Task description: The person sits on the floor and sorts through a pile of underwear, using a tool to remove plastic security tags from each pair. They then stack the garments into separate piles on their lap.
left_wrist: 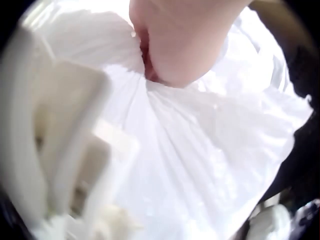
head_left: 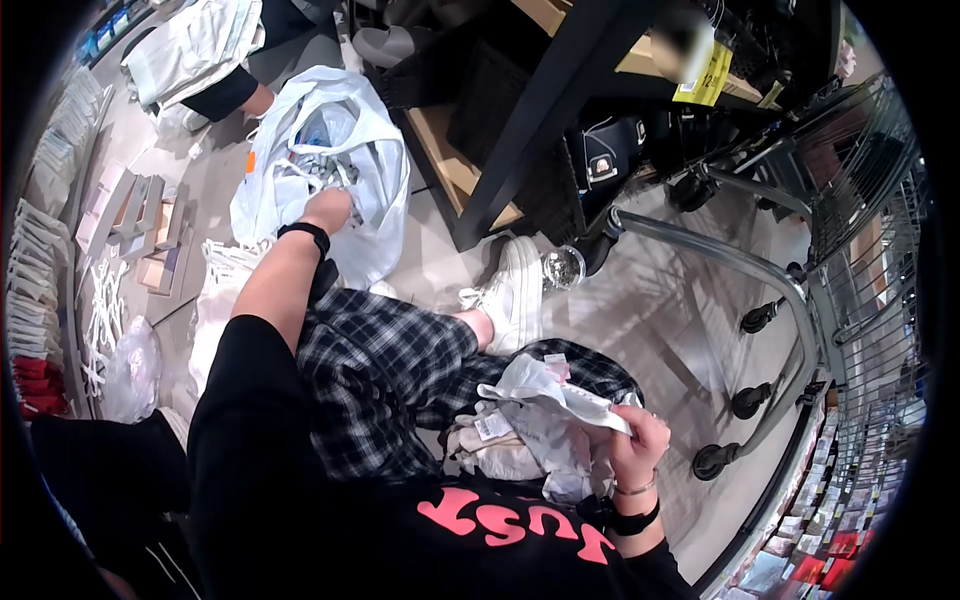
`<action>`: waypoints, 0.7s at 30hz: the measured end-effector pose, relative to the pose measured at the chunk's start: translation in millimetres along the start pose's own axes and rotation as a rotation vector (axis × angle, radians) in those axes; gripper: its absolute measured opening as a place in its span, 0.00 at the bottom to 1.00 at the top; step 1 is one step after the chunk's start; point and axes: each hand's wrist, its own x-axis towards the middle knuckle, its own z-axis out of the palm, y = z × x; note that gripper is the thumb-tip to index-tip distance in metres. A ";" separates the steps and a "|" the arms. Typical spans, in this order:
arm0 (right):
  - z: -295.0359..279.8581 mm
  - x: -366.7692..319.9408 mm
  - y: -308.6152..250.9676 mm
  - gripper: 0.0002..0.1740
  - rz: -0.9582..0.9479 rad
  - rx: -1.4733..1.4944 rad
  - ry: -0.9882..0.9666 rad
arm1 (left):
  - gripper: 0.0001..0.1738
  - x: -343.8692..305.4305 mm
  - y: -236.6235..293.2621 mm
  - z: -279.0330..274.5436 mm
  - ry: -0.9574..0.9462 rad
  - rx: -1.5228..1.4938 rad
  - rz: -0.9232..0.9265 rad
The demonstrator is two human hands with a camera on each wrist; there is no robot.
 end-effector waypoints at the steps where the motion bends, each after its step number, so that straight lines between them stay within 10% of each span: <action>1: -1.0 -0.8 0.6 0.10 -0.004 -0.012 -0.026 | 0.11 -8.8 15.5 -18.9 0.001 -0.040 -0.013; 21: -0.9 -10.2 2.6 0.07 0.097 0.080 -0.031 | 0.12 -5.7 28.0 5.7 -0.122 0.288 -0.120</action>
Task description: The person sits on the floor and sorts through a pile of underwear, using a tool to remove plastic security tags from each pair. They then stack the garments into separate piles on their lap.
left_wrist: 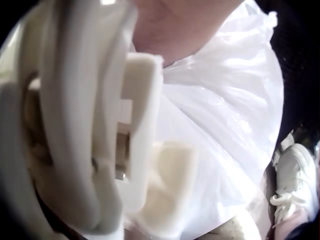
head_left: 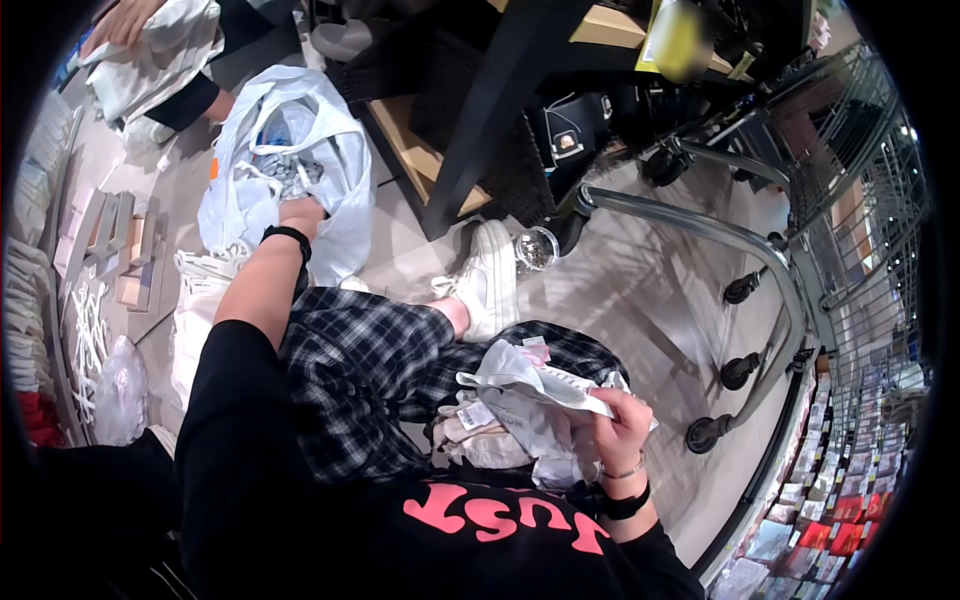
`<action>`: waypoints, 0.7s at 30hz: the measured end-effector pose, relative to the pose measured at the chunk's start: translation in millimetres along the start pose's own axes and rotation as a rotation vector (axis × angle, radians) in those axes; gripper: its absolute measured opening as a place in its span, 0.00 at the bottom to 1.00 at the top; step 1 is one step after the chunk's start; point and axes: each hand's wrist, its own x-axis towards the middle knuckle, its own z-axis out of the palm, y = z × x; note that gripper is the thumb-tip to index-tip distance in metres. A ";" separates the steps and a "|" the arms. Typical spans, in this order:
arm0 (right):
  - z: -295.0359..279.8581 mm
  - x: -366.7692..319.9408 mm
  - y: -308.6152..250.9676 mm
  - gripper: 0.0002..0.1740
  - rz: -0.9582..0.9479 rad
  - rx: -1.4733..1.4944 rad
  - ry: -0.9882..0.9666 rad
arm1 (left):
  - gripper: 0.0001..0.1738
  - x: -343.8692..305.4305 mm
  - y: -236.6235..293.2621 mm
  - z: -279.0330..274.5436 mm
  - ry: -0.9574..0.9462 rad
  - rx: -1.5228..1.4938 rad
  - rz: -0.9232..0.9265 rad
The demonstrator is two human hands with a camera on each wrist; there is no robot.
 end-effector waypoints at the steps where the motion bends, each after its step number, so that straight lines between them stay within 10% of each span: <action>1: -1.1 -0.7 0.9 0.08 -0.011 -0.006 -0.011 | 0.12 4.1 1.7 7.6 0.016 0.019 -0.045; 7: -1.7 2.1 0.7 0.11 -0.061 -0.040 -0.030 | 0.13 -6.7 -6.0 -12.3 -0.133 0.016 0.030; 11: -1.0 -0.3 6.2 0.10 -0.055 -0.030 -0.027 | 0.08 -16.7 -6.7 -24.5 0.124 -0.198 -0.020; 16: 0.2 4.3 3.5 0.09 -0.095 -0.004 -0.001 | 0.13 -33.8 -30.4 -92.8 -0.240 -0.257 0.274; 18: -0.3 2.7 4.5 0.09 -0.070 0.025 -0.018 | 0.14 -90.1 -8.7 -170.4 -0.150 -0.647 0.338; 21: -2.5 3.2 -0.3 0.08 -0.100 0.057 -0.036 | 0.13 -152.7 36.6 -241.4 -0.502 -1.306 0.655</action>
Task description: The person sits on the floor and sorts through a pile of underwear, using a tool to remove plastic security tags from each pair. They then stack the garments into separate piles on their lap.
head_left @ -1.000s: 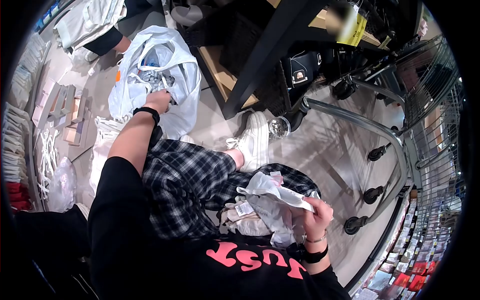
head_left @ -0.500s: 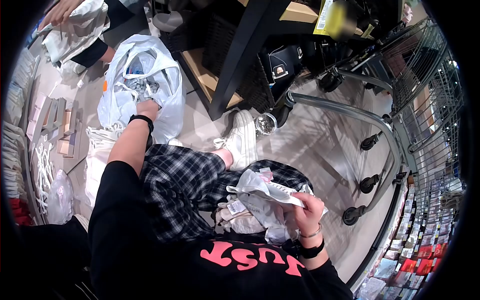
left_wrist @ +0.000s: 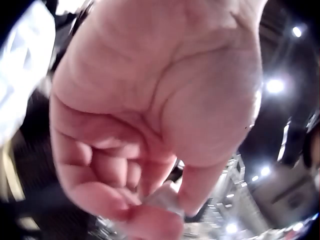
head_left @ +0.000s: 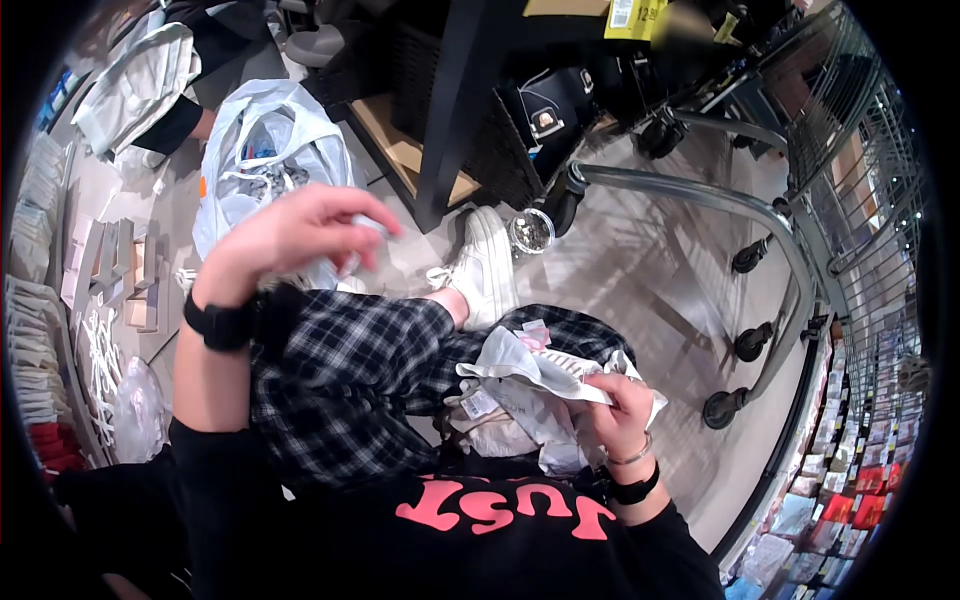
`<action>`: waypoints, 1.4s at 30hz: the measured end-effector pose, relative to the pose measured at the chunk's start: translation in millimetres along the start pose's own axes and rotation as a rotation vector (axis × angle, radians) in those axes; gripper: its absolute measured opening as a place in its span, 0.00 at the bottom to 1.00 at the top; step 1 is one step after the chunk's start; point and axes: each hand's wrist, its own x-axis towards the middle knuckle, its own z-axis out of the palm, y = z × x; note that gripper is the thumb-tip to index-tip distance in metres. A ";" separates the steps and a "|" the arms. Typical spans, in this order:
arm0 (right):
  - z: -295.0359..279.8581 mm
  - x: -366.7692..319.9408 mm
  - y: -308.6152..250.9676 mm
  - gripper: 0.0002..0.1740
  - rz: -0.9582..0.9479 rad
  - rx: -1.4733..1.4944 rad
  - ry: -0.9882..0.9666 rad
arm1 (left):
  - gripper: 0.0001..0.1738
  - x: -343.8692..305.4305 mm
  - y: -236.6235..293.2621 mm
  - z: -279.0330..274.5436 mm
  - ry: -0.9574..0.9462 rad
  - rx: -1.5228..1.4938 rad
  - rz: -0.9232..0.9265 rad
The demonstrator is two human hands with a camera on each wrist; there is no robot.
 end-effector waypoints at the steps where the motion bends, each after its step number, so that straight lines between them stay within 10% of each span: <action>1: -0.6 3.8 -3.5 0.08 -0.045 0.001 0.001 | 0.14 -1.5 22.2 24.3 -0.066 -0.194 0.047; 3: -3.0 7.9 -8.4 0.09 -0.097 0.014 -0.012 | 0.17 5.5 35.0 60.5 -0.146 -0.032 0.316; 6: -4.6 9.3 -12.2 0.10 -0.125 0.013 -0.001 | 0.13 20.7 35.3 102.4 -0.148 -0.381 0.223; 10: -4.9 6.7 -12.1 0.10 -0.102 0.081 -0.019 | 0.10 38.3 -11.3 137.6 0.057 -0.108 0.167; 14: 6.1 10.8 -14.8 0.10 -0.005 0.198 -0.136 | 0.14 48.0 -45.2 167.2 0.223 0.008 0.431; 34: 24.6 7.8 -16.8 0.13 0.311 0.234 -0.085 | 0.13 42.5 -49.4 175.4 0.254 0.254 0.646; 42: 27.5 11.7 -12.7 0.19 0.137 0.244 -0.173 | 0.14 46.1 -57.9 187.6 0.255 0.242 0.803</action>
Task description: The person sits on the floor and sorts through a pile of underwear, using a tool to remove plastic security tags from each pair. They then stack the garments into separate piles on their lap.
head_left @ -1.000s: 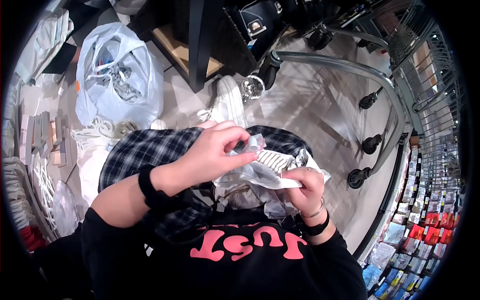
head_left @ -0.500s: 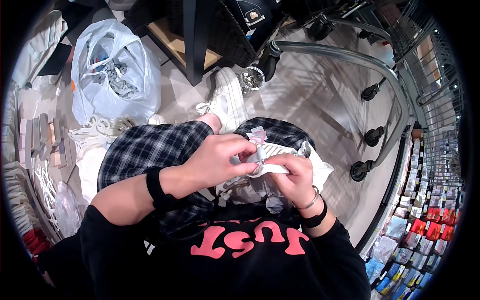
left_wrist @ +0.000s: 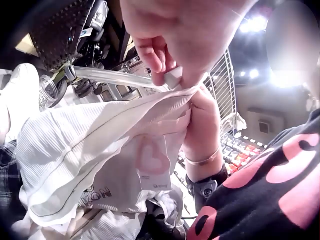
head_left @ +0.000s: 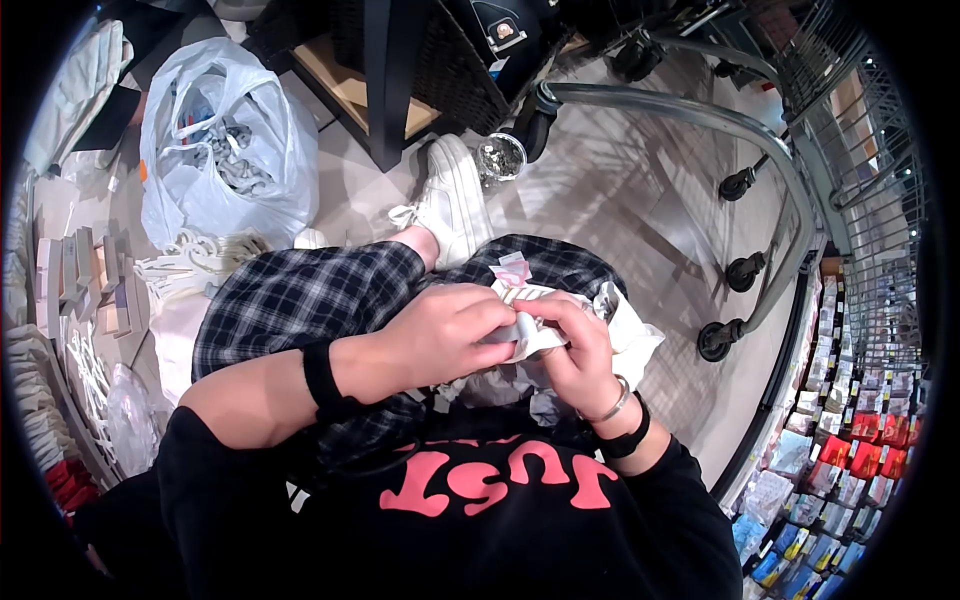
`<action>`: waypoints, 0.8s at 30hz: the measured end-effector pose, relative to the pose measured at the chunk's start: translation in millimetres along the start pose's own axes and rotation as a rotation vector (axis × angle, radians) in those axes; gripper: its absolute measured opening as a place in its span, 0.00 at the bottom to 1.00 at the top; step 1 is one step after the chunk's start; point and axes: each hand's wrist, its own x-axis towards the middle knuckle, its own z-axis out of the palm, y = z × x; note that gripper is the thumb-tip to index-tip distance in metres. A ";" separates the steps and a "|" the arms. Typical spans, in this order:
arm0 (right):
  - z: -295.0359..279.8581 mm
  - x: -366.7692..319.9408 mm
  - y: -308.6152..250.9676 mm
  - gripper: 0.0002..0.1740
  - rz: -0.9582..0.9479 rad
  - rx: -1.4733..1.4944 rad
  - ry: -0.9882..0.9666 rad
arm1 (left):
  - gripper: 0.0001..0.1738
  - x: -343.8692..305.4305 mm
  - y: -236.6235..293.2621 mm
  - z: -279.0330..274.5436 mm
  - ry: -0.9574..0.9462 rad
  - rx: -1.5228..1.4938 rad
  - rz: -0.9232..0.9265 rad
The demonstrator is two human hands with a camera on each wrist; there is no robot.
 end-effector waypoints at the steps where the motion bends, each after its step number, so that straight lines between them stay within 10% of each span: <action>1: 0.8 -2.3 -1.1 0.18 0.041 0.031 0.008 | 0.14 -1.2 0.1 1.0 -0.006 -0.018 -0.036; 8: -6.9 -0.2 6.2 0.22 0.130 0.099 0.130 | 0.22 0.7 -14.7 -5.0 -0.396 -0.428 -0.463; 16: -51.6 7.5 -31.4 0.19 -0.015 -0.484 -0.009 | 0.12 0.9 -28.0 -22.5 -0.541 0.277 -0.499; 24: -101.6 0.9 -66.4 0.17 -0.035 -0.654 -0.215 | 0.15 -2.1 5.8 -61.3 -0.129 0.496 -0.197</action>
